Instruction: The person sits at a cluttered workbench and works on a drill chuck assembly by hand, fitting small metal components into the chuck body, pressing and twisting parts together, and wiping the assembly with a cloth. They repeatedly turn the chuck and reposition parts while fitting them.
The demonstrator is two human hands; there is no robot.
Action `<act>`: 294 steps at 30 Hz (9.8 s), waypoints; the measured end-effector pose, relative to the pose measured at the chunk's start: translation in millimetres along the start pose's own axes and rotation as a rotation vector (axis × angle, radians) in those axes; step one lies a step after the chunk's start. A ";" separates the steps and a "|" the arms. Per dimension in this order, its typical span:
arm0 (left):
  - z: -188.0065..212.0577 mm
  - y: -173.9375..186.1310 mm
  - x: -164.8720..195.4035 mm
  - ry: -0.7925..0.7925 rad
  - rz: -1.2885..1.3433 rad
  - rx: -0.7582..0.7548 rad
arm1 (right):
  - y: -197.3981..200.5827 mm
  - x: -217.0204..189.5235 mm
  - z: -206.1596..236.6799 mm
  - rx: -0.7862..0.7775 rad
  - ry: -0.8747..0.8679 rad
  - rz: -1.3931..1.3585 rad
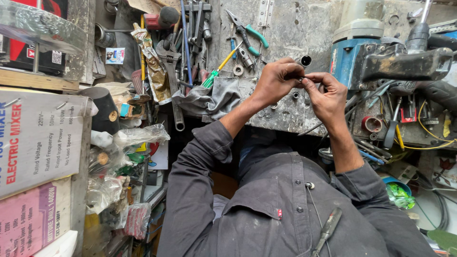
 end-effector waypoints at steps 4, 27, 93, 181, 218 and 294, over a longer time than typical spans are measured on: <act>0.9 -0.8 -4.1 0.019 0.035 0.001 | 0.3 5.9 0.1 0.003 0.012 -0.001; 3.4 -22.0 -50.1 0.224 0.398 -0.156 | 7.2 32.9 2.8 -0.043 -0.035 -0.181; -3.6 -7.0 -46.7 0.324 0.654 -0.002 | -64.2 46.9 27.0 -0.277 0.224 0.564; -20.8 -30.9 10.1 0.369 1.071 -0.256 | 59.8 -9.8 2.5 -0.253 -0.318 -1.195; -22.8 -42.9 -9.8 0.517 0.990 -0.262 | 53.9 -51.2 15.1 0.091 0.199 -0.061; -17.7 -50.0 -42.2 0.469 0.714 -0.187 | 49.5 -47.2 2.7 0.104 0.131 0.055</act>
Point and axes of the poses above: each hand's wrist, its own z-axis away from the middle knuckle, its own y-axis out of the back of the hand, x = y × z, the point moved 5 cm from there along -z, towards the middle knuckle, and after that the axes turned 9 degrees about -y, right-handed, at the moved point
